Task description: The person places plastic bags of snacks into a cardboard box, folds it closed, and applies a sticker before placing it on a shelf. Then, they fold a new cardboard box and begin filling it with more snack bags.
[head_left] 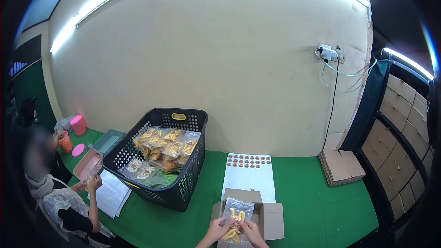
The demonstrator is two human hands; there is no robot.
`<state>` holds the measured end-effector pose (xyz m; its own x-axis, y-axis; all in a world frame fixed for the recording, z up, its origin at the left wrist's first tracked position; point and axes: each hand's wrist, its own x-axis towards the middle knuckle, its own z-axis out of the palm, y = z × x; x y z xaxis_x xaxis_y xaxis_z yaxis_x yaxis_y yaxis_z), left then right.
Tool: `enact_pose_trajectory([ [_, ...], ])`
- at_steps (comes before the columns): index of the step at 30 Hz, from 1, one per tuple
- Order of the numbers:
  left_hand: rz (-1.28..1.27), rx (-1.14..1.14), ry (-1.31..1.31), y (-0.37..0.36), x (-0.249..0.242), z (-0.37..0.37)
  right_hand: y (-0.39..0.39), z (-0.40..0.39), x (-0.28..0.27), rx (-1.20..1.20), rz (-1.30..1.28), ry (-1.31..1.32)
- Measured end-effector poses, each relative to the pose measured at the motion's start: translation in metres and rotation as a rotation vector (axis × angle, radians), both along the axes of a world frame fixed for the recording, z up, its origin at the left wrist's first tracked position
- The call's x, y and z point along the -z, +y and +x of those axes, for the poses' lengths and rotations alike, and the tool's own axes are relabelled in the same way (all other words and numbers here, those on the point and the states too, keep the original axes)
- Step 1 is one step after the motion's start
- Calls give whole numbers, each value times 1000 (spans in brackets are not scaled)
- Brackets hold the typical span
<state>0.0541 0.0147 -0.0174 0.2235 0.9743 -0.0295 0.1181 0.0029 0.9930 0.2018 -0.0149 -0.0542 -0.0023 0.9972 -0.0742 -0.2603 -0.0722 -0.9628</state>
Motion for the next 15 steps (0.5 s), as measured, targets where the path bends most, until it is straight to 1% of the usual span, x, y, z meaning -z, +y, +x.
enact_pose_trajectory([
  [2,12,12,95,1,-5,-2,-2,-4,-10,6,2,-3],
  [4,37,5,153,3,-9,-2,-1,-8,-39,0,20,-46],
  [7,95,-80,-15,9,2,2,6,-11,-44,-14,101,-51],
  [11,111,-115,-45,8,5,4,7,-13,-51,0,61,54],
  [14,94,-104,-112,7,16,1,8,-7,-32,-27,37,-63],
  [15,77,-98,-149,2,8,1,8,-8,-25,-6,29,-8],
])
